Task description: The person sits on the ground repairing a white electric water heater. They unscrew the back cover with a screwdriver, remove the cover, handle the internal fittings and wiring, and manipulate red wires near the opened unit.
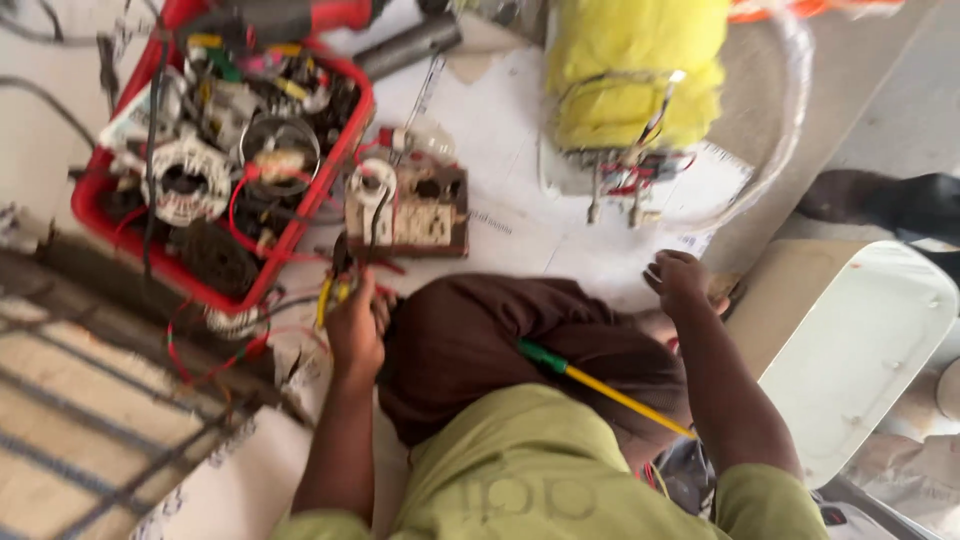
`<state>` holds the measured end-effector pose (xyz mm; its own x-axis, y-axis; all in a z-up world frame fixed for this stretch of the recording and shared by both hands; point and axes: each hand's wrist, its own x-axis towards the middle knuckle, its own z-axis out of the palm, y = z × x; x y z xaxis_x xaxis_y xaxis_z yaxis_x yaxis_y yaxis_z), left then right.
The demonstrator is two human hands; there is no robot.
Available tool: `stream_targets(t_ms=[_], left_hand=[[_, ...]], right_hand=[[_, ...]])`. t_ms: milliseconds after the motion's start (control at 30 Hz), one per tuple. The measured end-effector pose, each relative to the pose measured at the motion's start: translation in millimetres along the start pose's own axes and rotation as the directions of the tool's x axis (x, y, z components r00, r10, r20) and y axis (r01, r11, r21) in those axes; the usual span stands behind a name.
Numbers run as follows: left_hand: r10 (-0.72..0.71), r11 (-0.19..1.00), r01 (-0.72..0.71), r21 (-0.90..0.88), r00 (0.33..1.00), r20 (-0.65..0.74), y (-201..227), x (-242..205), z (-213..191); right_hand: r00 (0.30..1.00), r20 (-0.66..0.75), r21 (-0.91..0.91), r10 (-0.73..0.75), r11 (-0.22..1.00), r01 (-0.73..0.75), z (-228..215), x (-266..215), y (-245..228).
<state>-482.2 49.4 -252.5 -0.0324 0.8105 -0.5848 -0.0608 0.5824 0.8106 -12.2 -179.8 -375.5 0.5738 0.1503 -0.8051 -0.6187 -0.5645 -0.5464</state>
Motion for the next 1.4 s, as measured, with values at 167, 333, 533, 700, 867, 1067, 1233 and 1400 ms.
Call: stream_targets(t_ms=[167,333,533,700,867,1067,1233,1400], left_hand=[[-0.214,0.976,0.204,0.078,0.962,0.167,-15,-31,41],[-0.402,0.909,0.310,0.277,0.825,0.396,-39,-41,142],[-0.525,0.735,0.677,-0.034,0.600,0.604,-139,-11,247],[-0.520,0.578,0.761,-0.294,0.621,0.587,-134,6,297],[-0.435,0.622,0.708,-0.335,0.668,0.605,-139,18,292],[-0.620,0.775,0.458,0.436,0.681,0.388,-56,-67,297],[-0.349,0.936,0.275,0.222,0.629,0.695,-34,-95,341],[-0.749,0.644,0.732,0.222,0.543,0.378,-113,-45,334]], right_hand=[[0.946,-0.324,0.368,0.009,0.922,0.117,-28,55,-25],[0.962,-0.259,-0.113,-0.086,0.992,0.058,-22,132,-10],[0.970,-0.242,0.413,0.025,0.907,0.079,-40,111,6],[0.790,0.152,0.898,-0.593,0.417,0.141,-74,-2,-96],[0.563,0.394,0.805,-0.726,0.569,0.170,-112,-46,-182],[0.728,0.506,0.680,-0.463,0.733,-0.007,-137,33,-160],[0.755,0.292,0.896,-0.586,0.445,-0.002,-142,-1,-107],[0.778,0.164,0.965,-0.606,0.263,0.001,-127,-105,-119]])
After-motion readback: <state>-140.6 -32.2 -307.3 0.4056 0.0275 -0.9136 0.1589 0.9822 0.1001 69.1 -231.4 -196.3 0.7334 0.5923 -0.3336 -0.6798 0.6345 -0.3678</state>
